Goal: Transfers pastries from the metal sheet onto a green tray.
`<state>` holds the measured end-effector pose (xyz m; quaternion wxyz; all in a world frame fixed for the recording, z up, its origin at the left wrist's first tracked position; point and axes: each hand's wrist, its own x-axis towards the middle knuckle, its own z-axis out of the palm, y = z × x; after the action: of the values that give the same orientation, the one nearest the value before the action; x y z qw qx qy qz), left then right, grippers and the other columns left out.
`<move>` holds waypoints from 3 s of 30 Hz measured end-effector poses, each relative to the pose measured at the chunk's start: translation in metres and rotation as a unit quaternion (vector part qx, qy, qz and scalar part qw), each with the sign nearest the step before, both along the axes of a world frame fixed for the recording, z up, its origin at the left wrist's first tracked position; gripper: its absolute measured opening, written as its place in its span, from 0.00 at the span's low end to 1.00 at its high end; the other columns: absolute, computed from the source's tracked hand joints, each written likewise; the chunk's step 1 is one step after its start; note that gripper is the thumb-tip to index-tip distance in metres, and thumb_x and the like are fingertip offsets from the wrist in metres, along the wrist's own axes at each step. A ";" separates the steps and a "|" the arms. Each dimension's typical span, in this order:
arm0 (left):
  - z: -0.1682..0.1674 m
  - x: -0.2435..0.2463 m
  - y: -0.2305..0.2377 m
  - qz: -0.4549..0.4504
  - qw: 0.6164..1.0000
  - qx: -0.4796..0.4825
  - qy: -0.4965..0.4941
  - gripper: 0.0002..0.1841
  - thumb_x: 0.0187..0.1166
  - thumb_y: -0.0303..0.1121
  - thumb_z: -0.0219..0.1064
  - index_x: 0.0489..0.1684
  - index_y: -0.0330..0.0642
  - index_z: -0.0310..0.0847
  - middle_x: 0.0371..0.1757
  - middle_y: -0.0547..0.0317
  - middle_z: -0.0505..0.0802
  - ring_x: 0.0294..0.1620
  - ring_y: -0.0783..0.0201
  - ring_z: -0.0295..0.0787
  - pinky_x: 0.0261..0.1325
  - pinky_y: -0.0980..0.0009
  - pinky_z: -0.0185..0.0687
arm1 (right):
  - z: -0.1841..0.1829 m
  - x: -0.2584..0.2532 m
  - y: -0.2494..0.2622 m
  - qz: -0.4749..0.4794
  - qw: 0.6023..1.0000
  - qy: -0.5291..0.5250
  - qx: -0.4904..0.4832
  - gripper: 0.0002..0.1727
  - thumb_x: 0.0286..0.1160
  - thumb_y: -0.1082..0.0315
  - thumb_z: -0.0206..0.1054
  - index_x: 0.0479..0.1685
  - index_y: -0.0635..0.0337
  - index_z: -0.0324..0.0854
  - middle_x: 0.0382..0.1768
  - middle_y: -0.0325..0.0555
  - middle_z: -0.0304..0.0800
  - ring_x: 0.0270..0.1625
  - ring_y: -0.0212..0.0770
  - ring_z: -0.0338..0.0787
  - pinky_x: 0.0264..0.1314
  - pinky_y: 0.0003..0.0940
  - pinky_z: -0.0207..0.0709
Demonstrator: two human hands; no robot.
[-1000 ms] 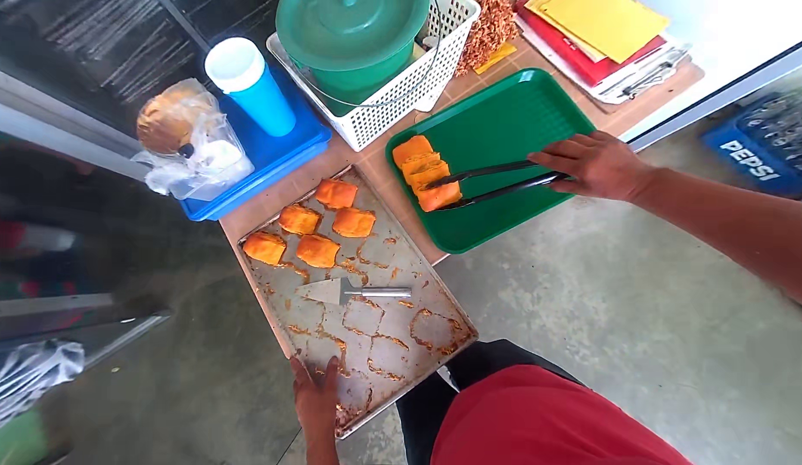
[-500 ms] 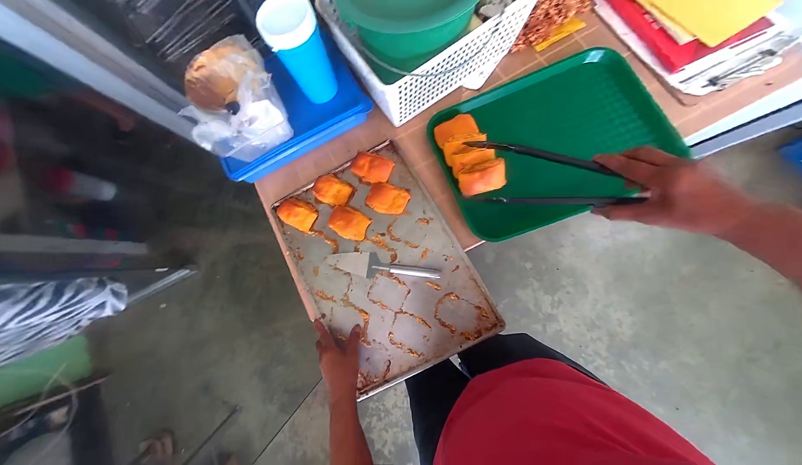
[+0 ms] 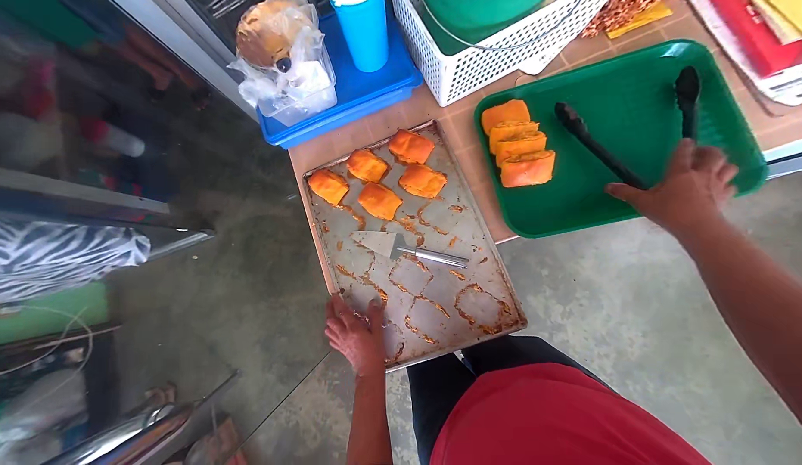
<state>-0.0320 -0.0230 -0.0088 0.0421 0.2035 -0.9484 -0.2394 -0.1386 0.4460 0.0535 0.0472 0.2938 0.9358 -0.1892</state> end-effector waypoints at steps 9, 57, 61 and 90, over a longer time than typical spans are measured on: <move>0.017 -0.052 0.065 -0.115 0.953 -0.073 -0.270 0.72 0.56 0.73 0.75 0.94 0.29 0.38 0.93 0.23 0.40 0.93 0.22 0.28 0.85 0.25 0.26 | -0.038 0.006 -0.239 0.486 0.858 -0.140 -0.090 0.26 0.90 0.67 0.59 0.86 0.60 0.69 0.70 0.65 0.81 0.75 0.66 0.78 0.72 0.61 0.72; 0.023 -0.080 0.068 -0.163 0.882 -0.114 -0.428 0.65 0.60 0.76 0.69 0.98 0.57 0.34 0.93 0.24 0.36 0.92 0.19 0.33 0.79 0.24 0.49 | -0.002 -0.055 -0.248 0.410 0.891 -0.192 -0.036 0.30 0.89 0.70 0.56 0.91 0.50 0.65 0.67 0.69 0.81 0.52 0.68 0.90 0.51 0.62 0.83; 0.023 -0.080 0.068 -0.166 0.881 -0.123 -0.425 0.66 0.59 0.77 0.68 0.98 0.56 0.34 0.93 0.24 0.38 0.91 0.19 0.36 0.78 0.24 0.52 | 0.003 -0.064 -0.250 0.426 0.890 -0.161 -0.030 0.30 0.89 0.69 0.58 0.91 0.48 0.64 0.66 0.65 0.82 0.49 0.64 0.91 0.49 0.58 0.84; 0.026 -0.077 0.068 -0.149 0.897 -0.106 -0.402 0.66 0.57 0.75 0.73 0.98 0.56 0.38 0.94 0.26 0.37 0.92 0.21 0.36 0.78 0.25 0.53 | -0.027 0.003 -0.146 0.400 0.906 -0.074 -0.117 0.24 0.87 0.61 0.64 0.82 0.49 0.78 0.75 0.64 0.79 0.78 0.71 0.74 0.70 0.71 0.70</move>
<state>-0.1092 0.0446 0.0171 -0.3578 0.1327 -0.9235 -0.0384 -0.1356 0.3002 0.0270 0.2220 -0.0997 0.9397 -0.2402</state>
